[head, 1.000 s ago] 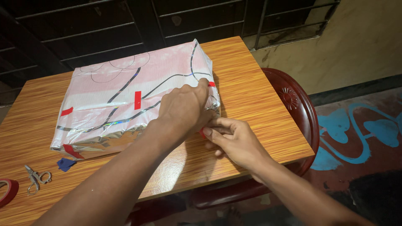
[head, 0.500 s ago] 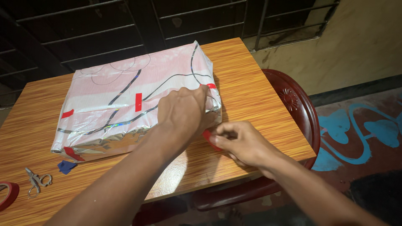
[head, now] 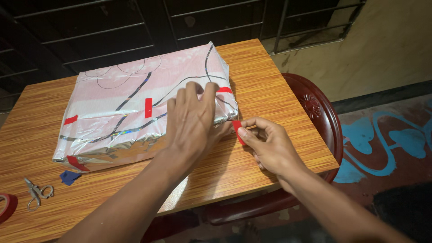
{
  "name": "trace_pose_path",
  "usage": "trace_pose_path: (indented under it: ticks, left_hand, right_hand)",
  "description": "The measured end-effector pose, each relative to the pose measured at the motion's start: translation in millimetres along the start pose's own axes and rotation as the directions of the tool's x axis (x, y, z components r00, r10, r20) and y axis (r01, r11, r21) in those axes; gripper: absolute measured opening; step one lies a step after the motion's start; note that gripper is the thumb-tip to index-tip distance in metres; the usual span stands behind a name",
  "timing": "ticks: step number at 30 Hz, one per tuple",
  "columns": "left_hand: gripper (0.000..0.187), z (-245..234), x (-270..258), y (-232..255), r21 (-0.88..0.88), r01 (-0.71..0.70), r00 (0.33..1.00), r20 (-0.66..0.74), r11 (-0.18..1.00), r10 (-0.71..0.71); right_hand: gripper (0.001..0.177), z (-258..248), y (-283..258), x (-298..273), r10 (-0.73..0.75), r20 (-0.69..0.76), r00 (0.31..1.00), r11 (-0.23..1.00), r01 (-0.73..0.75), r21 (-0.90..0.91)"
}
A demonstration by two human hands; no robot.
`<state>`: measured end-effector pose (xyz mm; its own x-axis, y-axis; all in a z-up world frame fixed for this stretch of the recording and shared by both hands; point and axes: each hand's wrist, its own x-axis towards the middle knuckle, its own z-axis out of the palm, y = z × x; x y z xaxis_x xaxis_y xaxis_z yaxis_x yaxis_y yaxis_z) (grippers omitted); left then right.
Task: The person wraps a rectangular box with patterned paper on a wooden table. They fold the paper edges, smooth the surface, and secure the folds with red tape. Scissors and tape are visible on the table.
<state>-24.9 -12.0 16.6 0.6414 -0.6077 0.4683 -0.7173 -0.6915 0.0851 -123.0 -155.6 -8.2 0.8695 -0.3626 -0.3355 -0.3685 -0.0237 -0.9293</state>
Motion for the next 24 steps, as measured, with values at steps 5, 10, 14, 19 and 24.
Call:
trace_pose_path:
  ticks: [5, 10, 14, 19, 24]
  left_hand:
    - [0.06, 3.4, -8.5, -4.9, -0.071, 0.011, 1.0, 0.011, 0.997, -0.011]
    - [0.062, 6.7, -10.1, -5.3, -0.075, -0.007, 1.0, 0.002, 0.997, 0.007]
    - [0.058, 7.9, -18.3, -6.2, -0.106, -0.049, 0.997, -0.064, 0.993, 0.043]
    - [0.055, 12.2, -22.2, -5.9, -0.09, -0.04, 0.996, -0.079, 0.995, 0.033]
    - [0.049, 13.4, -25.2, -6.3, -0.089, -0.027, 0.996, -0.086, 0.996, 0.02]
  right_hand:
    - [0.021, 9.9, 0.6, 5.9, -0.052, -0.015, 0.999, 0.998, 0.053, 0.039]
    - [0.02, 13.8, 0.3, 8.3, -0.079, -0.022, 0.997, 0.996, 0.079, 0.031]
    - [0.021, 12.6, -0.4, 7.8, -0.084, -0.022, 0.996, 0.994, 0.085, 0.067]
    - [0.022, 14.1, -0.2, 8.1, -0.062, -0.045, 0.997, 0.995, 0.066, 0.078]
    - [0.023, 17.0, 2.5, 11.0, -0.1, -0.052, 0.994, 0.989, 0.105, 0.109]
